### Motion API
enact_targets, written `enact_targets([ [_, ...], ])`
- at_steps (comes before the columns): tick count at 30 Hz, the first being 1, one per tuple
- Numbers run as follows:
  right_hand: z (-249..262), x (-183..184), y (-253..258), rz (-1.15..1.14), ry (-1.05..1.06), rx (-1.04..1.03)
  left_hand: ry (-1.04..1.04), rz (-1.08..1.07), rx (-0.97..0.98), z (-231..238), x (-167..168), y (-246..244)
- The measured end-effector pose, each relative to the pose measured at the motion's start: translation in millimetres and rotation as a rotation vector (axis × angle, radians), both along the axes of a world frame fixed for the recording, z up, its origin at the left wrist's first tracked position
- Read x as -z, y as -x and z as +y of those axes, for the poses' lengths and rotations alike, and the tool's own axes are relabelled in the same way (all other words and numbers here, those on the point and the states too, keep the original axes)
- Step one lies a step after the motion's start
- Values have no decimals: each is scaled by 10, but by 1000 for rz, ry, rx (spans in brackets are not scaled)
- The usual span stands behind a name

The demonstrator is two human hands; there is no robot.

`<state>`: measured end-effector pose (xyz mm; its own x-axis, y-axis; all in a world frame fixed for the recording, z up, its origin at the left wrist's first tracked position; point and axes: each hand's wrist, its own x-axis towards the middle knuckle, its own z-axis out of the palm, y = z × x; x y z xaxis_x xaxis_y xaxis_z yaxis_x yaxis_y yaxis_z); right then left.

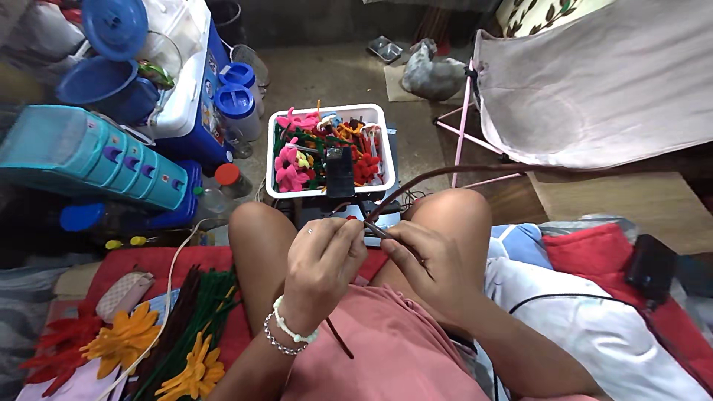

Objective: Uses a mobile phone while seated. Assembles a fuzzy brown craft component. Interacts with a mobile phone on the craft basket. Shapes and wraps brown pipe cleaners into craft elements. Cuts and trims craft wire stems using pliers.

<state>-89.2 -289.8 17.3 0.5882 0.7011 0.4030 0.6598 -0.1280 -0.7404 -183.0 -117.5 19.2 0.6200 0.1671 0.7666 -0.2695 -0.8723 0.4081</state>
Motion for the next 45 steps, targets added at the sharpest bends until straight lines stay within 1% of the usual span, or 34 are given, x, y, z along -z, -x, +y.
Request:
enact_targets([
  [2, -9, -34, -36, 8, 33, 0, 39, 15, 15, 6, 0, -16],
  [6, 1, -21, -112, 6, -8, -63, 320, 67, 144, 8, -56, -28],
  [8, 11, -22, -139, -48, -26, -67, 432, 128, 201, 32, -92, -25],
  [11, 29, -11, -135, -202, -35, 4, 545, 201, 305, 78, -125, 0],
  [14, 27, -11, -127, -282, -34, 47, 596, 233, 358, 112, -147, 24],
  [17, 7, -11, -140, -375, -19, 67, 586, 275, 384, 151, -187, 46],
  [20, 5, -2, -168, -418, -46, 30, 586, 289, 410, 171, -210, 57],
  [24, -9, 11, -171, -347, -66, -6, 594, 293, 450, 187, -204, 54],
  [27, -41, -7, -210, -276, -82, -88, 578, 301, 495, 219, -201, 52],
  [29, -49, -41, -242, -296, -81, -122, 570, 298, 513, 230, -198, 53],
  [32, -40, -69, -252, -342, -76, -108, 544, 280, 499, 234, -190, 52],
  [36, -42, -97, -259, -278, -10, -117, 502, 258, 451, 234, -154, 42],
  [38, -44, -126, -262, -222, 34, -109, 587, 242, 429, 204, -132, 39],
  [41, -46, -115, -279, -101, 32, -85, 794, 207, 413, 187, -122, 22],
  [45, 18, -57, -294, 57, -120, -117, 957, 217, 421, 197, -101, 11],
])
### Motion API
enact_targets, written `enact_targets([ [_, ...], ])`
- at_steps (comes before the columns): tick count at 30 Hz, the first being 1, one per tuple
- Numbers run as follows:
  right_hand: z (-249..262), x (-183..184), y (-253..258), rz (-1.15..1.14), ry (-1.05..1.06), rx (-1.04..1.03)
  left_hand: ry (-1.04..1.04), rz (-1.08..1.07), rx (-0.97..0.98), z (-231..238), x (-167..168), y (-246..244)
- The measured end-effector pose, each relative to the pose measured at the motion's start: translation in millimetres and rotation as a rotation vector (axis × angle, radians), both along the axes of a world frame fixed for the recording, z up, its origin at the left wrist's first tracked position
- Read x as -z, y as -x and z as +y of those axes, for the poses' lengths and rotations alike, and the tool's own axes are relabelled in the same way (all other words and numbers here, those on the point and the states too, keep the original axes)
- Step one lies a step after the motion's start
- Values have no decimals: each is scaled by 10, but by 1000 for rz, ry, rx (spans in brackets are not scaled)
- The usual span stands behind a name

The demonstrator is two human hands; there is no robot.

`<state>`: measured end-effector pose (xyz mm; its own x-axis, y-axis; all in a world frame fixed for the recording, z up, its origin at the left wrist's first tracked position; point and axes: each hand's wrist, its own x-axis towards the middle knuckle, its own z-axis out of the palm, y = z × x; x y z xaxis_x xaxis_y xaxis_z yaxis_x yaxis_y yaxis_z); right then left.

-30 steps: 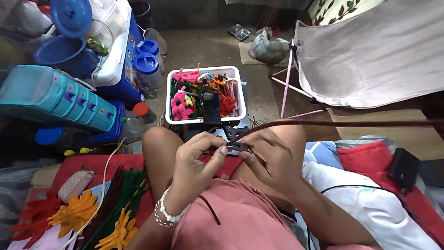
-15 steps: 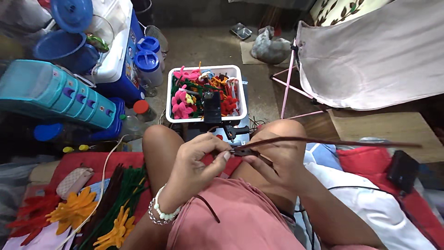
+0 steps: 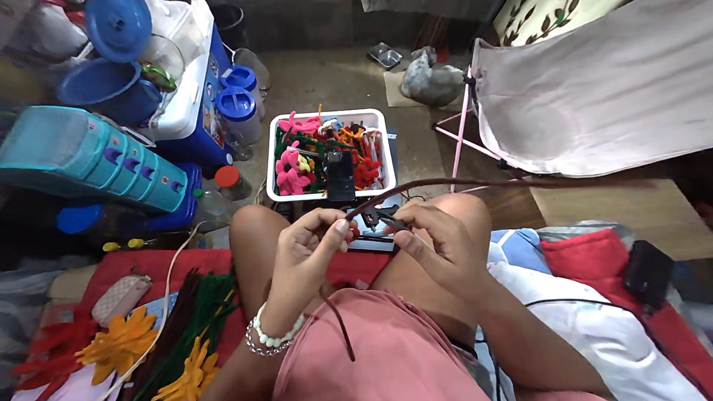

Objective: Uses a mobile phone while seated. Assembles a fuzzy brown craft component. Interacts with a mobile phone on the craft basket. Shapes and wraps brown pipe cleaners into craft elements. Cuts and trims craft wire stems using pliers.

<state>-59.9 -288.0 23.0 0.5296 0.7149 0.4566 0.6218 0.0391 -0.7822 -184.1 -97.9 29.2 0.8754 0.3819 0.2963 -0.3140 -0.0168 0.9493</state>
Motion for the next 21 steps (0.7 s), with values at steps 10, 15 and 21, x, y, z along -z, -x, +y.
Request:
enact_targets([
  [10, 419, -239, -37, 309, -231, 9, 29, 5, 52, -69, 35, -106],
  [15, 525, -407, -136, 178, -160, -56, -242, -27, -16, 58, -35, -146],
  [21, 608, -623, -223, -3, -45, -142, -111, -35, 6, 211, -199, -188],
])
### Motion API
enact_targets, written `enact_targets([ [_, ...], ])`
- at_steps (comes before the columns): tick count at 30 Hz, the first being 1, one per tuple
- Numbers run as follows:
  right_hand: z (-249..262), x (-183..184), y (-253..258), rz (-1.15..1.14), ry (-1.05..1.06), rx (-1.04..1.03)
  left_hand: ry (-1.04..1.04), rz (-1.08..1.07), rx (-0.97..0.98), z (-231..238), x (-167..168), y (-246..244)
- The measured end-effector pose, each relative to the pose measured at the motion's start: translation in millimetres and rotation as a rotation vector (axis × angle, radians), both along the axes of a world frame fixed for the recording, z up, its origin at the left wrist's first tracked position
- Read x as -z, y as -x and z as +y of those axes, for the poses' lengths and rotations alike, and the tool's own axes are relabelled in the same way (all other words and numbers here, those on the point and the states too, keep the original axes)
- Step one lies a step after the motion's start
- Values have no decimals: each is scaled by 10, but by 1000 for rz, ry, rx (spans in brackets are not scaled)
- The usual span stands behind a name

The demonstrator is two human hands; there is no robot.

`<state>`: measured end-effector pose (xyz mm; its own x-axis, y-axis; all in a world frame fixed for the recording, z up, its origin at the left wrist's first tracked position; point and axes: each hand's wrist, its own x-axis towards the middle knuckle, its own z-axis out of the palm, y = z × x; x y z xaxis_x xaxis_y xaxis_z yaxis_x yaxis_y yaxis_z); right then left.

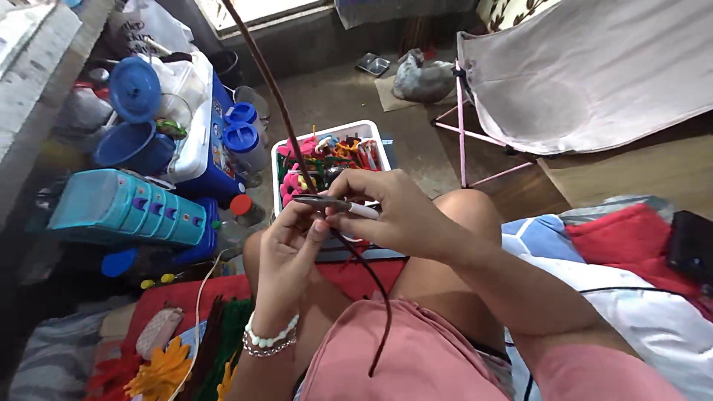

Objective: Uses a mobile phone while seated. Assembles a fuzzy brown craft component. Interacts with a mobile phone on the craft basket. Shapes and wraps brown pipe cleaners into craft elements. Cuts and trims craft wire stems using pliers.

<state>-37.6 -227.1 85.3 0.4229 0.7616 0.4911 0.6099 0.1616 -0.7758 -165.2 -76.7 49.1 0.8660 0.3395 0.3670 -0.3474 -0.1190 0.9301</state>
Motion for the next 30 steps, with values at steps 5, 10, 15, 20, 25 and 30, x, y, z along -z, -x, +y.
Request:
enact_targets([
  [5, 103, 56, 20, 121, -53, 5, 328, -18, -1, -31, -27, -44],
  [10, 151, 272, 70, 260, -47, 22, 398, -80, -168, -19, -17, -37],
  [15, 202, 324, 95, 495, -46, -54, 424, -137, -105, -11, 53, 1],
  [20, 218, 349, 94, 203, -76, 65, 389, -185, -131, -15, 152, 59],
  [25, 218, 423, 114, -336, -67, 231, 173, -13, -107, -29, 326, 233],
  [30, 184, 453, 99, -480, 4, 271, -448, -92, -317, -190, 384, 434],
])
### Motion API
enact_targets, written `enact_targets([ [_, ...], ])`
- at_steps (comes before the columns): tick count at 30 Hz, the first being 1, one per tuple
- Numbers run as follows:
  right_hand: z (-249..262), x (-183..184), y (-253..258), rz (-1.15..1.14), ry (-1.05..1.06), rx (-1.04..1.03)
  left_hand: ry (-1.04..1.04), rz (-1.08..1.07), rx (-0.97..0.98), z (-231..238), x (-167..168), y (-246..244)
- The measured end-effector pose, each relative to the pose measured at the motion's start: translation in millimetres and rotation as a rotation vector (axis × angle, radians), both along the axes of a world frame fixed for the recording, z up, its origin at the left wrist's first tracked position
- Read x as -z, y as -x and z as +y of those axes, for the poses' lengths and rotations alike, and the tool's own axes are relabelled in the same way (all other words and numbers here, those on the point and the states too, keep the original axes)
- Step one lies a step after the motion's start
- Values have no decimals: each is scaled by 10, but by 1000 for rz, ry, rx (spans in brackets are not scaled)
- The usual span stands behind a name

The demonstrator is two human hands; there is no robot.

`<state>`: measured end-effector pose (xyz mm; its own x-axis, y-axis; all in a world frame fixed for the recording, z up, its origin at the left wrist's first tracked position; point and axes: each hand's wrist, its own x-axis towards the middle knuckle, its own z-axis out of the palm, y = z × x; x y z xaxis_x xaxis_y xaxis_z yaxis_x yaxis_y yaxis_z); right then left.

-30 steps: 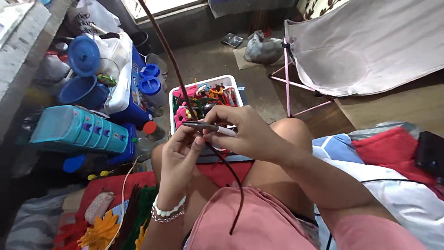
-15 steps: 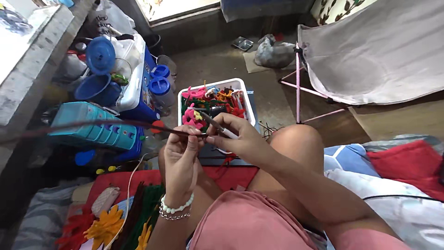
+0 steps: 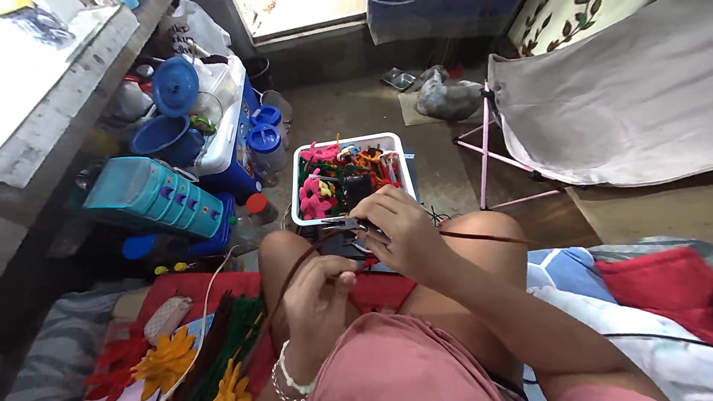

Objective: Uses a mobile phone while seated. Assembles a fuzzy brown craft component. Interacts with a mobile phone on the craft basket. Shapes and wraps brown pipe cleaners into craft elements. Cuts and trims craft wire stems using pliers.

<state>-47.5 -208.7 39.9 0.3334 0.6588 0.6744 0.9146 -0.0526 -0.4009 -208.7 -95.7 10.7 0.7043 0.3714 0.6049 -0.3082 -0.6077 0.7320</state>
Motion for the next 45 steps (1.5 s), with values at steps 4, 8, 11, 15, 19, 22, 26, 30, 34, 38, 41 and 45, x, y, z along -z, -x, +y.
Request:
enact_targets([
  [4, -54, -2, 36, 11, 73, -51, -304, -68, -323, 82, -11, -27],
  [8, -91, -25, 97, -29, 140, -144, -291, 33, -297, 132, 87, -84],
  [11, -136, -30, 98, -60, 192, -160, -247, 60, -235, 125, 136, -80],
  [15, -201, -39, 61, -79, 264, -146, -261, 67, -167, 119, 137, -67],
  [19, -245, -40, 13, -15, 323, -206, -278, 96, -102, 110, 134, -62],
  [22, -271, -56, -18, 14, 377, -252, -229, 96, -38, 89, 142, -63],
  [26, -264, -60, -29, 45, 355, -247, -62, 96, -14, 46, 146, -106],
  [30, -324, -57, 71, -90, 47, -42, 204, 192, 23, 110, 142, -128],
  [34, -515, -22, 320, 30, 11, -75, 482, 189, 36, 161, 109, -116],
  [38, -455, 341, 377, 318, 225, -83, 533, 161, 39, 176, 88, -111],
  [41, -394, 424, 363, 431, 295, -34, 533, 166, 61, 148, 75, -119],
  [45, -326, 401, 389, 496, 292, -37, 504, 159, 52, 120, 82, -122],
])
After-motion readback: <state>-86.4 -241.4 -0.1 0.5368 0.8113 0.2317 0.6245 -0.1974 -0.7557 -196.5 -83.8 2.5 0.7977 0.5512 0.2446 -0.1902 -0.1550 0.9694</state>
